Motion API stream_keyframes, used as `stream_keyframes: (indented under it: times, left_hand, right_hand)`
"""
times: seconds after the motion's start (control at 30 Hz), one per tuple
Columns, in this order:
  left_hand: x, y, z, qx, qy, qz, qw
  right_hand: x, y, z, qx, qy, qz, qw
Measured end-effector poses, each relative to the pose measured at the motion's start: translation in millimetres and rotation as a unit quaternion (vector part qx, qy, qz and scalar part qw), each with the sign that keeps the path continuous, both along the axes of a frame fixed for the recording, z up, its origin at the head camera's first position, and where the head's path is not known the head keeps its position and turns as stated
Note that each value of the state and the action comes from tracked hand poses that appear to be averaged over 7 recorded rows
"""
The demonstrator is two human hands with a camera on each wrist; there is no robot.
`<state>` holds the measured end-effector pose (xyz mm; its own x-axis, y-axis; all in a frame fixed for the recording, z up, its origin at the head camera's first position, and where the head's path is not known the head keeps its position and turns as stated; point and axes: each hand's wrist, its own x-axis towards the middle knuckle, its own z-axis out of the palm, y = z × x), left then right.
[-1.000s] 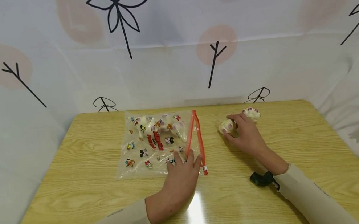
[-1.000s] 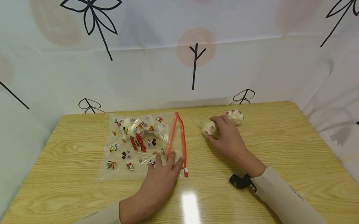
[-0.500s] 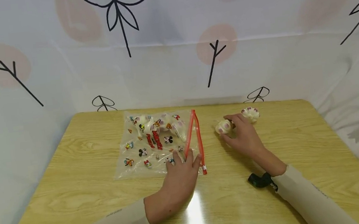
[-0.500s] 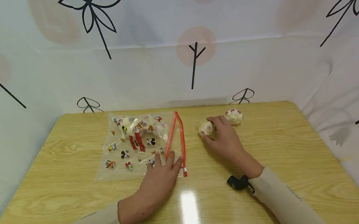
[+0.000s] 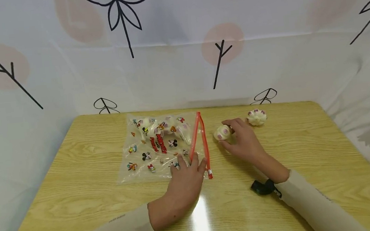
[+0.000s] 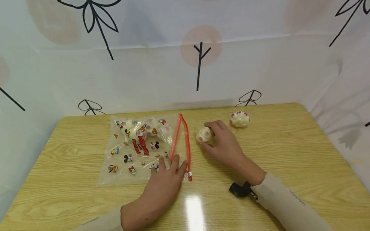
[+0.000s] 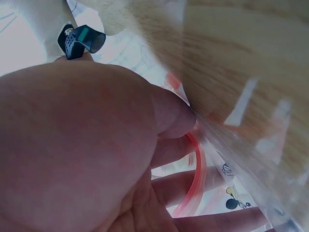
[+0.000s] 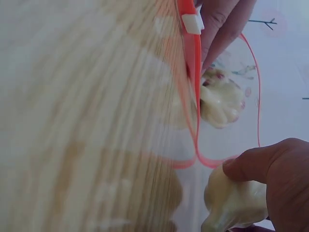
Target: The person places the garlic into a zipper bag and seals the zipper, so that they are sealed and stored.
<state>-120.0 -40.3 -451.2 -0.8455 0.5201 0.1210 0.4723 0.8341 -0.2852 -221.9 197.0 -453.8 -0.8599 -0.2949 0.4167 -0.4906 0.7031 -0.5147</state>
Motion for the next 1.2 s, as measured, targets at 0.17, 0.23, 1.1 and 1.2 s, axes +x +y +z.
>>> stream_keyframes:
  times: [0.17, 0.23, 1.1, 1.2]
  left_hand:
    - [0.3, -0.2, 0.2, 0.003, 0.004, -0.001, 1.0000]
    - [0.3, -0.3, 0.2, 0.004, 0.005, -0.002, 1.0000]
    - [-1.2, 1.0, 0.7, 0.021, -0.016, 0.004, 0.9996]
    - [-1.5, 0.6, -0.4, 0.025, -0.013, 0.004, 0.9996]
  right_hand:
    - [1.0, -7.8, 2.1, -0.002, -0.011, 0.015, 0.9998]
    - [1.8, -11.0, 2.3, -0.001, -0.013, 0.019, 0.9997]
    - [-1.3, -35.0, 1.3, -0.013, -0.040, 0.028, 0.9987]
    - [-2.7, -39.3, 2.0, -0.017, -0.037, 0.034, 0.9986]
